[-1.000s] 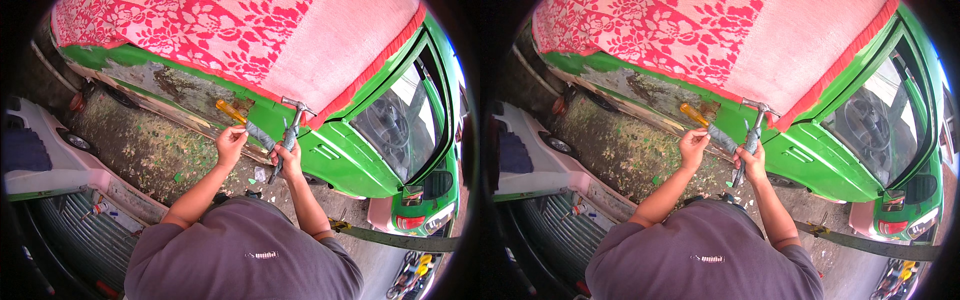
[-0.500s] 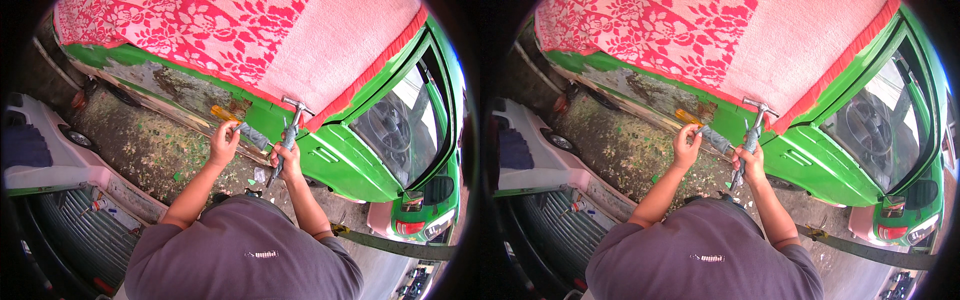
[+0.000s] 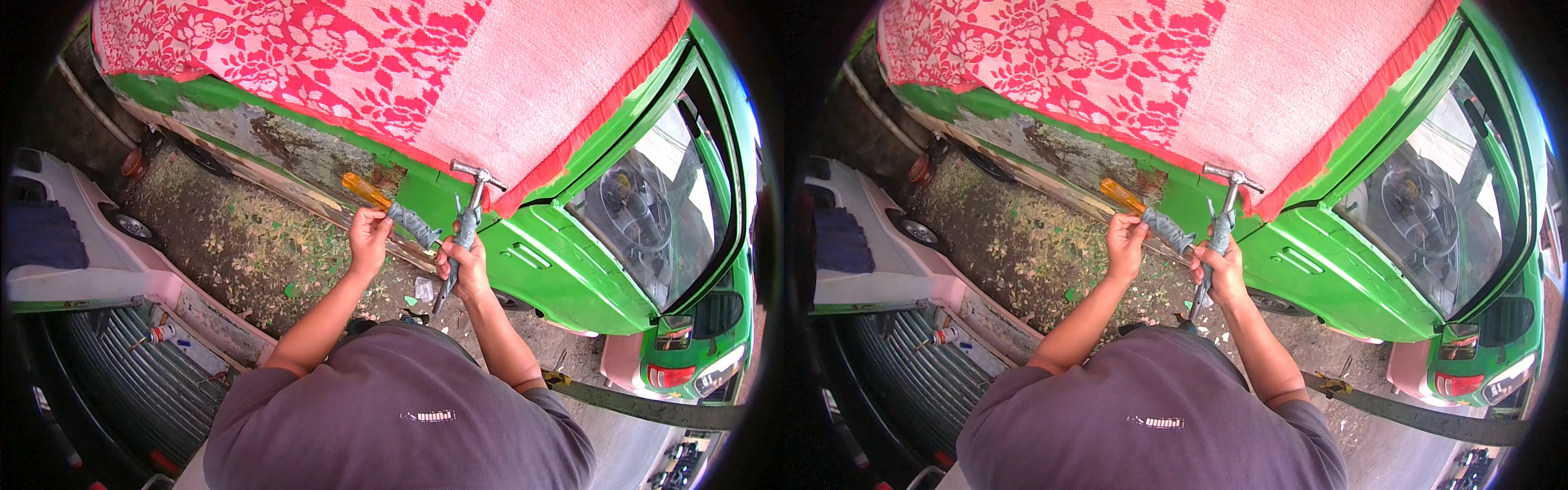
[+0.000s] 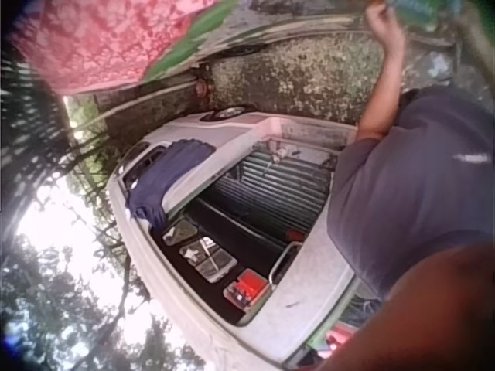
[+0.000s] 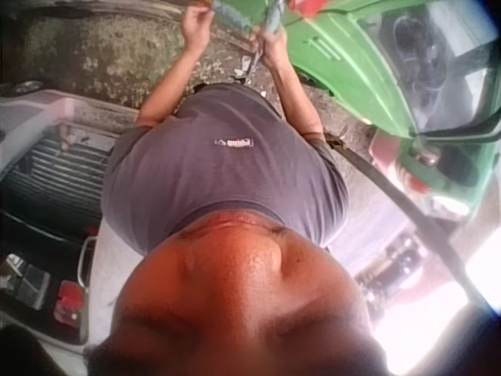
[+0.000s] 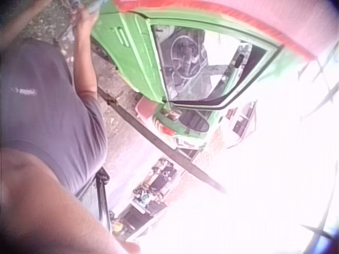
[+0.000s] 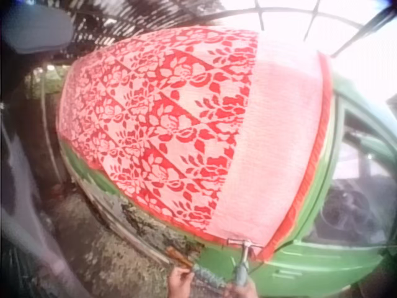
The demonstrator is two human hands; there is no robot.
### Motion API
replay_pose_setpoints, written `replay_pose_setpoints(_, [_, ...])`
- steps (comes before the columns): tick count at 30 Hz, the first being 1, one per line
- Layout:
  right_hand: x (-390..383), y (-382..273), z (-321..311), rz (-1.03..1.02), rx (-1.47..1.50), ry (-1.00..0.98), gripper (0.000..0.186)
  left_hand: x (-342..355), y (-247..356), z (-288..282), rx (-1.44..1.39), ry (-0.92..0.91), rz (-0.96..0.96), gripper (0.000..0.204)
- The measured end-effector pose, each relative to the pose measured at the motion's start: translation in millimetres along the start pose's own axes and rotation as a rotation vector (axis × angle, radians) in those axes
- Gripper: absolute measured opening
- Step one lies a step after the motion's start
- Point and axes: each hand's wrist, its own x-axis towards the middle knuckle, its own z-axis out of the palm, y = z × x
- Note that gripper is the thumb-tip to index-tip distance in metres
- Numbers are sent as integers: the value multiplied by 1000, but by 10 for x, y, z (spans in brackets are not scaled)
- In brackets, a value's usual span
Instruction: The person uses a hammer and a metal dolly to tap and smooth a damaged section on the side of a green car. The person repeatedly strikes the dolly against the car's body panel to flatten a dent.
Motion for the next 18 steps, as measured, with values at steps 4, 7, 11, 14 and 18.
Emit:
replay_pose_setpoints(4, [-42, -30, 21, 25, -11, -33, 41, 52, -131, -12, 130, 9, 161, 17])
replay_pose_setpoints(7, [-52, -46, 15, 31, 28, -30, 40, 64, -64, 75, 141, 68, 229, 17])
replay_pose_setpoints(11, [-50, -84, 10, 21, 52, -40, 40, 56, 128, 123, 102, 77, 284, 17])
replay_pose_setpoints(14, [-51, -105, 27, -6, 5, -57, 40, 56, 255, 151, 23, 71, 236, 17])
replay_pose_setpoints(18, [-32, -116, 7, -82, -115, -62, 39, 36, 384, 235, -174, 80, -47, 19])
